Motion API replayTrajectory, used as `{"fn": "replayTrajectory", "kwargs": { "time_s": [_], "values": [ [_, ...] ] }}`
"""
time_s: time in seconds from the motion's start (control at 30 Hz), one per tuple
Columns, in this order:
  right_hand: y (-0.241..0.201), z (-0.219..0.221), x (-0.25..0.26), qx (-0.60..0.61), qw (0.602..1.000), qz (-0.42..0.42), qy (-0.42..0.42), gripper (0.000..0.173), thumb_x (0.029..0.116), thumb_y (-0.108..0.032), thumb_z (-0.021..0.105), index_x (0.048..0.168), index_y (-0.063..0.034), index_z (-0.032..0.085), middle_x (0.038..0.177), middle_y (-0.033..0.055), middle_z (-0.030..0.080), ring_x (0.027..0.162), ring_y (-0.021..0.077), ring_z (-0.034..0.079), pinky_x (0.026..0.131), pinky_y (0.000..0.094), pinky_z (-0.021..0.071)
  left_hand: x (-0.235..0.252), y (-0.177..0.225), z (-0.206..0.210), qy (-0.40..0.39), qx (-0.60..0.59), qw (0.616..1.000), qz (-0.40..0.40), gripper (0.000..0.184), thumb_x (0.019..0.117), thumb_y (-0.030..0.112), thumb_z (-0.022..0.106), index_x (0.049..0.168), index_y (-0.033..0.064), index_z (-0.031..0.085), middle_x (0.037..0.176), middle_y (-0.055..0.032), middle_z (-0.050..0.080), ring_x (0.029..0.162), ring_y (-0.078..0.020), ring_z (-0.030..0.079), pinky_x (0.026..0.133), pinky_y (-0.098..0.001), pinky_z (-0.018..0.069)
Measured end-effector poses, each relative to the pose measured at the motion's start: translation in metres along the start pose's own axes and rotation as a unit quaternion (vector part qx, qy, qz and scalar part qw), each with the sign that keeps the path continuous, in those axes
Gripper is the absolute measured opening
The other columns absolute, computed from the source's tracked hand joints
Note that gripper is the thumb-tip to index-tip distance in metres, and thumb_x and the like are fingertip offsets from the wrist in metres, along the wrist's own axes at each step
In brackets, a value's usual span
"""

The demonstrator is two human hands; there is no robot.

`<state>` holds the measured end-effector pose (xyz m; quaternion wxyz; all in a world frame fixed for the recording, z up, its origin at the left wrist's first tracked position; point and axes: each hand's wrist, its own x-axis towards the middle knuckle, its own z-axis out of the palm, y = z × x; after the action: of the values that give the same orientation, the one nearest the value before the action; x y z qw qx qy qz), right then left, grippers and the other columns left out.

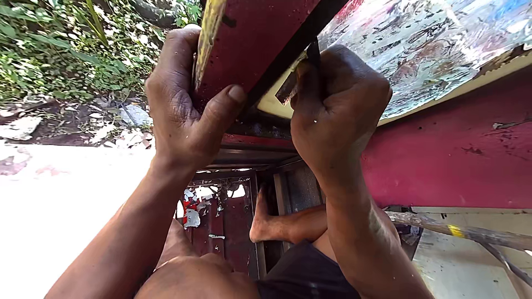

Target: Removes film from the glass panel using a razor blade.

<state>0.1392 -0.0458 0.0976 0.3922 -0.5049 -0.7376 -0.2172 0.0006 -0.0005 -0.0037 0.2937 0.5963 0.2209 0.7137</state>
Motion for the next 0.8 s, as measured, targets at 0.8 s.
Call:
{"fn": "replayTrajectory", "kwargs": {
  "time_s": [0.8],
  "values": [
    [0.057, -0.027, -0.007, -0.026, 0.985, -0.112, -0.126, 0.024, 0.0999, -0.006, 0.056, 0.08, 0.0003, 0.067, 0.064, 0.0077, 0.06, 0.054, 0.009, 0.055, 0.05, 0.0232, 0.0413, -0.001, -0.006, -0.005, -0.018, -0.026, 0.999, 0.019, 0.049, 0.0963, 0.042, 0.059, 0.13, 0.0067, 0.049, 0.112, 0.0182, 0.062, 0.103, 0.0087, 0.061, 0.089, -0.0145, 0.0537]
  ]
}}
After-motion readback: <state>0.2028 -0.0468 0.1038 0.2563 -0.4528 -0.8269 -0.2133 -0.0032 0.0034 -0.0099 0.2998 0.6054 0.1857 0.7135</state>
